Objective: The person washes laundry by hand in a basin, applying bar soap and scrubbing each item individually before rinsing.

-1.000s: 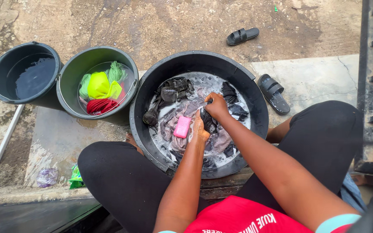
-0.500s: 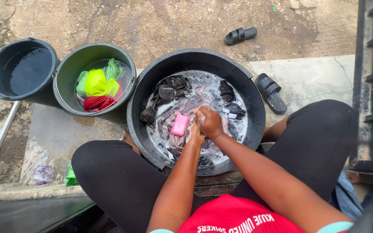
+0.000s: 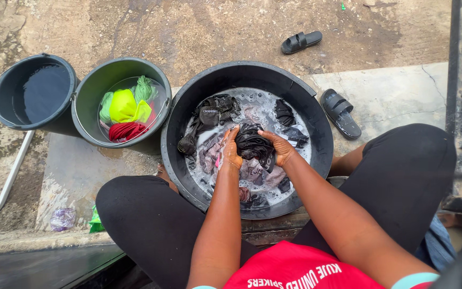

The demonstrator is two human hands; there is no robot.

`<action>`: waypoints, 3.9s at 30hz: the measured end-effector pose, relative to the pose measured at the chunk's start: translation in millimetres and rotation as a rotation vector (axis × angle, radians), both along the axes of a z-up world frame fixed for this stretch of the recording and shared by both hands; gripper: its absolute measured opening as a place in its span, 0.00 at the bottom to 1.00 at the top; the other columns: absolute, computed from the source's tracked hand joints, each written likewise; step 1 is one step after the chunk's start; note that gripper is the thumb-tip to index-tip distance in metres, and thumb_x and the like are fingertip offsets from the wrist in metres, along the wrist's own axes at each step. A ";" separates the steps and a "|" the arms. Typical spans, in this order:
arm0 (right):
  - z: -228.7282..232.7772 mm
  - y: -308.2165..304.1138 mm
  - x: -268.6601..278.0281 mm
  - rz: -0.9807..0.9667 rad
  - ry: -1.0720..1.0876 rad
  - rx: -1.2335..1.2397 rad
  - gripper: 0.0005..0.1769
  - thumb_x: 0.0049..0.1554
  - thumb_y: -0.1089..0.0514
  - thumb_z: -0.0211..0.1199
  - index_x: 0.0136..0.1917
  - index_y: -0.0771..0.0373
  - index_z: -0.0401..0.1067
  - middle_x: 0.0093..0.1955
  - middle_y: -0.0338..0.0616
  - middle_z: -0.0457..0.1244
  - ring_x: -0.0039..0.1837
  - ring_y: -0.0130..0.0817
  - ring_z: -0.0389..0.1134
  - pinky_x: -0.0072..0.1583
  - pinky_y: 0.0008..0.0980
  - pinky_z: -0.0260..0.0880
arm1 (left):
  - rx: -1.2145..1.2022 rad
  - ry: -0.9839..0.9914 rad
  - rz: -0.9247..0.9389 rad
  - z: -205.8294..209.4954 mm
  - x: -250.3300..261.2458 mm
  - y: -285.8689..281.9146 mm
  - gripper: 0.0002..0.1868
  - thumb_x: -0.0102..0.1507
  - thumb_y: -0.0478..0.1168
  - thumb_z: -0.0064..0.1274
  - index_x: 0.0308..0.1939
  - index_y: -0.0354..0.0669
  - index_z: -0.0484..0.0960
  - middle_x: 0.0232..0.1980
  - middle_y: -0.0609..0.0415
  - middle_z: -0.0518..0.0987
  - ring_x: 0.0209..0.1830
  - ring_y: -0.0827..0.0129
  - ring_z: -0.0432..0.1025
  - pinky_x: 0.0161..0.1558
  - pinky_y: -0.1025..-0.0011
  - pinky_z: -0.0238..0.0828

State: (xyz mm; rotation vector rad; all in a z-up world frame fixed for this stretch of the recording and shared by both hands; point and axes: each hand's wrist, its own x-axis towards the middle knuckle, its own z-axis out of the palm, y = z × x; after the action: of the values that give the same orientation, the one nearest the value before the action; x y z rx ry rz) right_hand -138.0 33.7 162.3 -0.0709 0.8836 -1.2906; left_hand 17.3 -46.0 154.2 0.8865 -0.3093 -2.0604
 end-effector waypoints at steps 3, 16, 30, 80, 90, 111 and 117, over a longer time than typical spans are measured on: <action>-15.6 -5.9 -8.0 -0.237 0.286 -0.140 0.17 0.52 0.67 0.71 0.38 0.57 0.62 0.52 0.36 0.66 0.46 0.31 0.70 0.53 0.40 0.75 | 0.280 -0.414 -0.077 10.5 3.5 16.1 0.19 0.62 0.56 0.55 0.53 0.63 0.67 0.50 0.56 0.78 0.46 0.59 0.76 0.42 0.54 0.72; 123.5 42.3 128.2 0.108 1.675 -0.763 0.11 0.45 0.57 0.67 0.40 0.61 0.69 0.41 0.47 0.64 0.48 0.49 0.68 0.50 0.43 0.69 | -0.045 0.211 -0.469 -154.4 14.3 -6.2 0.29 0.79 0.60 0.52 0.65 0.35 0.78 0.45 0.51 0.81 0.43 0.66 0.74 0.40 0.68 0.74; 67.3 16.0 91.1 -0.133 1.652 -0.362 0.15 0.54 0.59 0.62 0.54 0.60 0.65 0.47 0.52 0.66 0.47 0.48 0.69 0.49 0.45 0.70 | 0.153 0.142 -0.136 -139.0 -14.9 11.2 0.22 0.69 0.60 0.46 0.53 0.51 0.81 0.47 0.50 0.81 0.40 0.61 0.77 0.40 0.62 0.78; -59.2 -96.9 -54.8 0.236 1.491 0.154 0.22 0.49 0.57 0.58 0.57 0.57 0.78 0.61 0.51 0.67 0.64 0.48 0.68 0.66 0.40 0.65 | 0.298 -0.133 -0.033 -54.8 -22.7 16.0 0.25 0.63 0.54 0.52 0.60 0.52 0.66 0.57 0.37 0.76 0.51 0.47 0.77 0.47 0.51 0.77; 150.0 8.6 124.8 0.288 1.688 -0.614 0.16 0.37 0.52 0.73 0.34 0.64 0.74 0.43 0.51 0.59 0.51 0.52 0.62 0.51 0.50 0.65 | 0.182 0.321 0.022 -107.8 6.3 -4.8 0.23 0.63 0.55 0.54 0.54 0.47 0.73 0.52 0.44 0.76 0.47 0.55 0.75 0.45 0.56 0.76; 122.6 44.1 141.6 -0.013 1.766 -0.709 0.12 0.45 0.56 0.67 0.43 0.60 0.76 0.49 0.52 0.67 0.49 0.55 0.67 0.52 0.45 0.68 | 0.044 -0.034 -0.103 -103.0 25.2 0.5 0.19 0.68 0.54 0.51 0.50 0.43 0.74 0.33 0.56 0.77 0.30 0.68 0.76 0.31 0.69 0.75; 38.0 -19.1 24.8 0.007 1.589 0.205 0.14 0.50 0.52 0.69 0.37 0.64 0.71 0.37 0.51 0.65 0.41 0.51 0.69 0.49 0.44 0.70 | 0.132 -0.141 -0.097 -60.4 -27.6 48.5 0.15 0.67 0.50 0.51 0.44 0.42 0.80 0.38 0.53 0.80 0.33 0.65 0.76 0.36 0.64 0.76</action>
State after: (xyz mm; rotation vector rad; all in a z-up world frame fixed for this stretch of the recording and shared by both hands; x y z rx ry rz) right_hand -113.2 14.6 200.3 -1.0328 2.3164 -0.9510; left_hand -10.3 2.5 93.8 1.1198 -0.2995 -2.1315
